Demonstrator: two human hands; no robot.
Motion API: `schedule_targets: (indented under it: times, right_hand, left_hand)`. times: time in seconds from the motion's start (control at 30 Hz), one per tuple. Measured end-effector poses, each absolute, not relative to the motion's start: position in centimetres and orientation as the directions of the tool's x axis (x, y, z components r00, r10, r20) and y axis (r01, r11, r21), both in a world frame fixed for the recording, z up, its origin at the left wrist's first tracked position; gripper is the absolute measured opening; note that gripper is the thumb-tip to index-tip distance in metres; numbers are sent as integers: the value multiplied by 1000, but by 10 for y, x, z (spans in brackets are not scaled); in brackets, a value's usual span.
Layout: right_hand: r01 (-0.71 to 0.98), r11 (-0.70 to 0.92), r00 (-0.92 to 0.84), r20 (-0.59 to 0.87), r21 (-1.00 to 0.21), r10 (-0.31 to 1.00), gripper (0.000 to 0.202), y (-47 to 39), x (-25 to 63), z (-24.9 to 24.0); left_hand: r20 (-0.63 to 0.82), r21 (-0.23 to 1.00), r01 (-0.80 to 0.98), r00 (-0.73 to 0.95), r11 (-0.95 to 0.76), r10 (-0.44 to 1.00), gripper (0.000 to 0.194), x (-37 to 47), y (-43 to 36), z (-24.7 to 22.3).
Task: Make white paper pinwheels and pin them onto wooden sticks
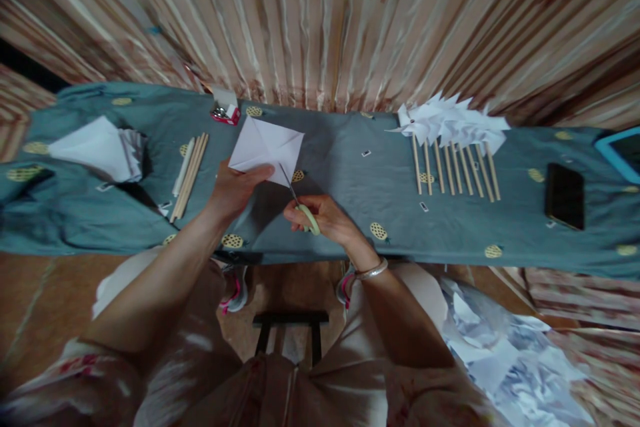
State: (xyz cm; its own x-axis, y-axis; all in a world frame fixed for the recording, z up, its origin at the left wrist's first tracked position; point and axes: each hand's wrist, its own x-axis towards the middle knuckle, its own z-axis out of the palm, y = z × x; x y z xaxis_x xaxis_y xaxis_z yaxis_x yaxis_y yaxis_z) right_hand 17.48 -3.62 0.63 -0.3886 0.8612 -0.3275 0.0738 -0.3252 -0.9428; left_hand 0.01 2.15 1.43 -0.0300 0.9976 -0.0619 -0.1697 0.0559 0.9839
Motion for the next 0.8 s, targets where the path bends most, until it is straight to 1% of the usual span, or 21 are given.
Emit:
schedule_targets:
  times: [0.23, 0.67, 0.8]
  right_hand:
    - [62, -313, -374, -312, -948, 873, 51, -37, 175, 3]
    - [11, -361, -368, -340, -932, 866, 49, -37, 173, 2]
    - [-16, -380, -364, -348, -925, 864, 51, -36, 173, 2]
  left_hand:
    - [-86, 983, -167, -32, 80, 996, 25, -2, 21, 12]
    - [-62, 984, -172, -32, 56, 998, 22, -3, 23, 10]
    - [-80, 979, -190, -27, 73, 996, 24, -3, 23, 10]
